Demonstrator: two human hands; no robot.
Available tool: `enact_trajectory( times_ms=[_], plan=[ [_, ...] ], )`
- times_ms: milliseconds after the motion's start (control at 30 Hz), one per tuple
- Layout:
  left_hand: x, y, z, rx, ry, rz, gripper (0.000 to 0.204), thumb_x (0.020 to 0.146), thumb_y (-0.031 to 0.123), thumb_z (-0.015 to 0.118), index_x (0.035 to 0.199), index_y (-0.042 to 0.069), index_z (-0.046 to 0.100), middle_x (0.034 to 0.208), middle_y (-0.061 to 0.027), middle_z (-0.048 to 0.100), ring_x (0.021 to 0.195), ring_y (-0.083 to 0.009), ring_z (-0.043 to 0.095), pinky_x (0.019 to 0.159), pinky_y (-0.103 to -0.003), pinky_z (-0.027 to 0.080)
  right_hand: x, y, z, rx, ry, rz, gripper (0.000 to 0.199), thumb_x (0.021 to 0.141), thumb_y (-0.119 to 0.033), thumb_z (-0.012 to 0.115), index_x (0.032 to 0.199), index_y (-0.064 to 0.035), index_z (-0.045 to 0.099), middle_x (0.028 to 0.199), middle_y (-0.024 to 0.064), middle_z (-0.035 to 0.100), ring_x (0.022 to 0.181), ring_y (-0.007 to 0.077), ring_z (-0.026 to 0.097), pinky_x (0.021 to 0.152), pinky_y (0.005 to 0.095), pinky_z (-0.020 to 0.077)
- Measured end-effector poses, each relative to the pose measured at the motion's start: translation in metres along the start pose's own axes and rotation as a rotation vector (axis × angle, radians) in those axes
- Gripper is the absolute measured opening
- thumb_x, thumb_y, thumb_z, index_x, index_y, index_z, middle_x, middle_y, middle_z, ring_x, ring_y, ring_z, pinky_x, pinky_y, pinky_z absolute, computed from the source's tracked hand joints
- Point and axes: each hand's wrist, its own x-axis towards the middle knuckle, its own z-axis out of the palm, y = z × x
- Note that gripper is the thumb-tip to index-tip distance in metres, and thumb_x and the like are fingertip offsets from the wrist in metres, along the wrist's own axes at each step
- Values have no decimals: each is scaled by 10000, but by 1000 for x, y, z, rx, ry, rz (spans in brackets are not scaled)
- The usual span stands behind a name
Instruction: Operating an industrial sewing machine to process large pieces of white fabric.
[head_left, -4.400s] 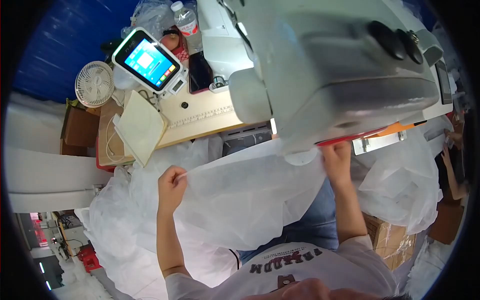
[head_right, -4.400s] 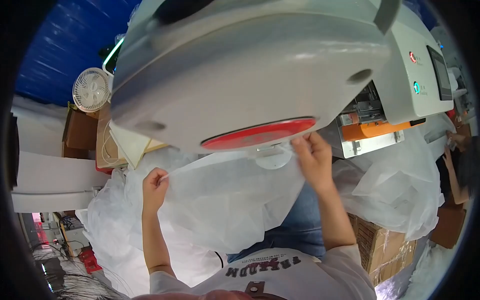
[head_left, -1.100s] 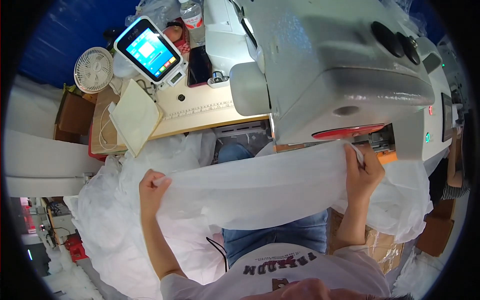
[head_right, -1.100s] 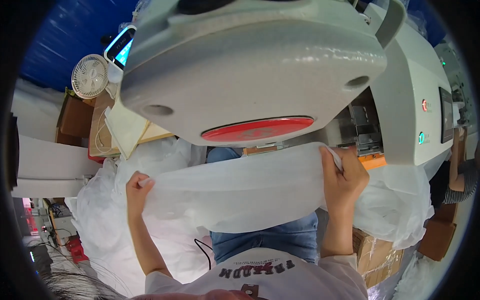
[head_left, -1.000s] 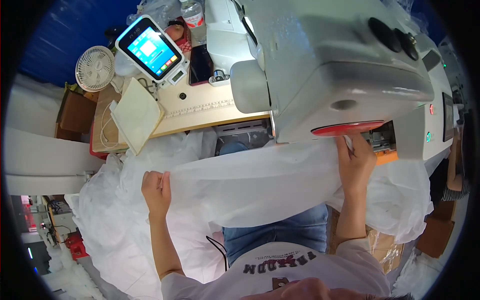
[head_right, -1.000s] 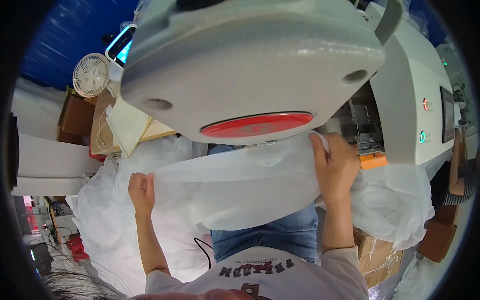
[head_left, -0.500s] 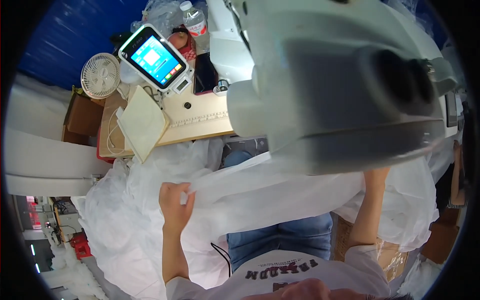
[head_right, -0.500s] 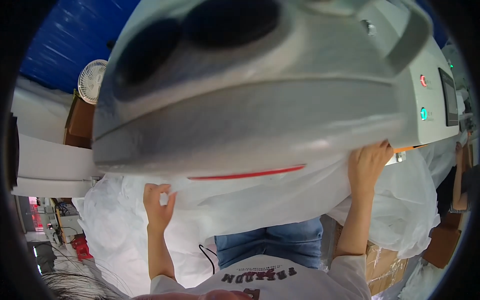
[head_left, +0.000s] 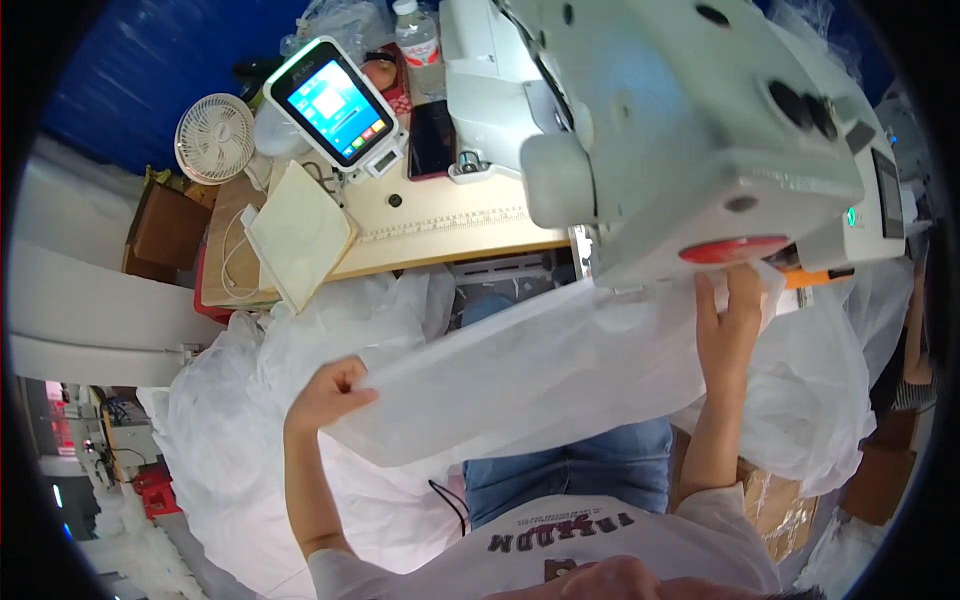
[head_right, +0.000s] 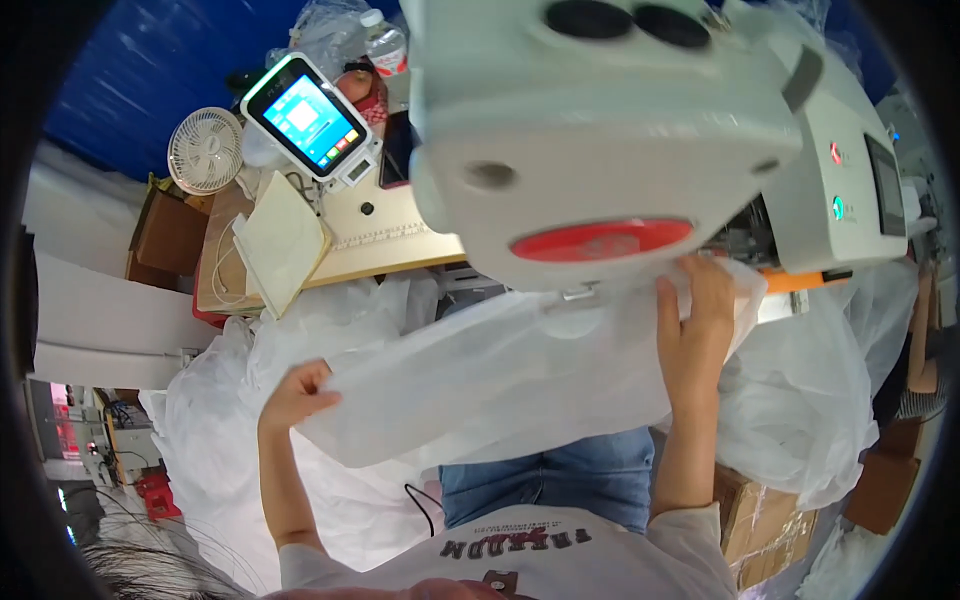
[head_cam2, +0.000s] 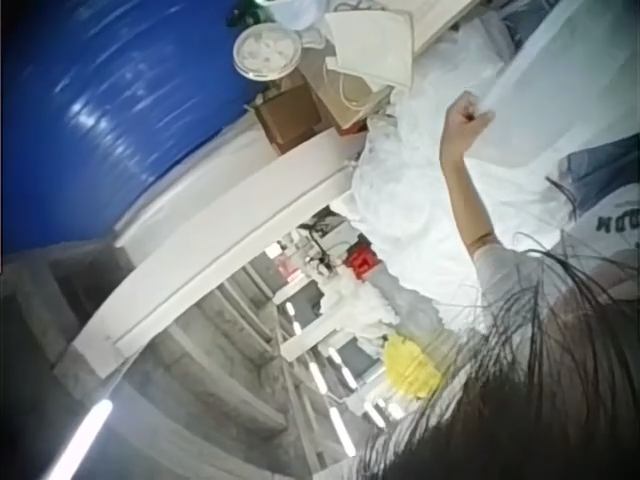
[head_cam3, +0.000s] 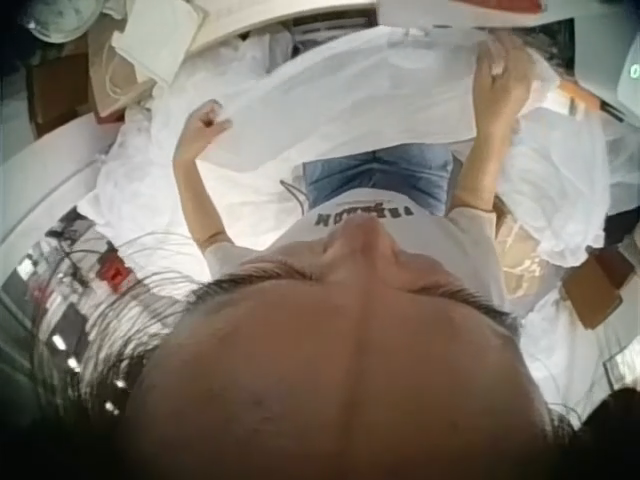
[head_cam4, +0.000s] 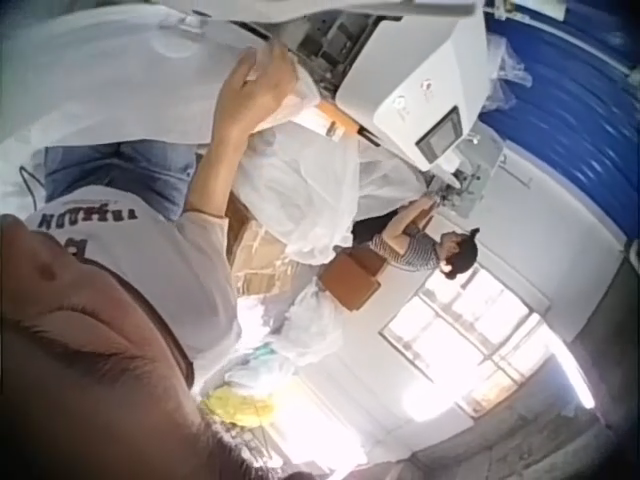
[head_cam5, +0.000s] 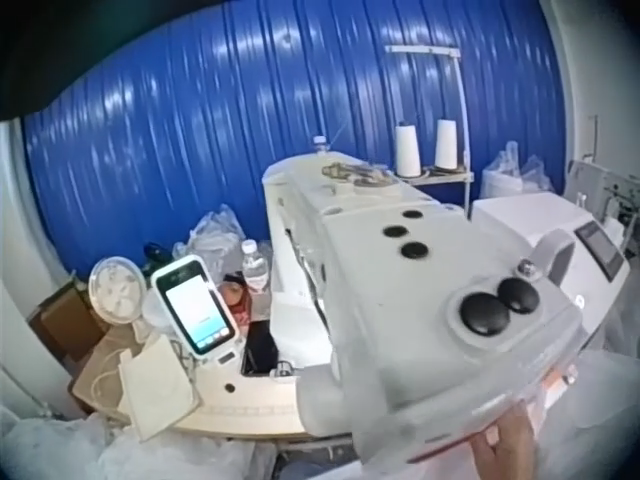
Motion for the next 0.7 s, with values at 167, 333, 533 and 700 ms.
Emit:
enact_trajectory(
  times_ms=[167, 333, 533, 700],
  plan=[
    [-39, -13, 8, -5, 399, -294, 244, 720, 189, 732, 688, 33, 548, 582, 25, 482, 536, -58, 432, 484, -232, 351, -6, -20, 1, -70, -263, -75, 331, 758, -193, 686, 1012, -4, 588, 997, 186, 601, 926, 359, 549, 817, 356, 426],
    [-49, 5, -30, -64, 217, 25, 225, 719, 137, 718, 665, 12, 538, 619, 14, 485, 595, -68, 440, 523, -232, 351, 1, -44, 8, -94, -489, 77, 387, 751, -258, 695, 990, 28, 593, 918, 194, 623, 806, 364, 577, 753, 365, 451],
    [27, 29, -34, 374, -33, 153, 205, 738, 141, 696, 744, -7, 554, 649, -23, 518, 656, -102, 504, 631, -220, 399, -4, -6, 17, 185, -439, 166, 444, 729, -294, 721, 986, 41, 583, 906, 215, 615, 858, 376, 583, 729, 379, 465],
    [45, 45, 2, 232, -353, 83, 196, 735, 129, 692, 789, -3, 557, 658, -16, 524, 679, -108, 509, 651, -239, 417, -53, 78, -45, -275, -633, 153, 188, 794, -125, 656, 880, 39, 623, 870, 130, 651, 798, 153, 611, 740, 258, 465]
  ],
)
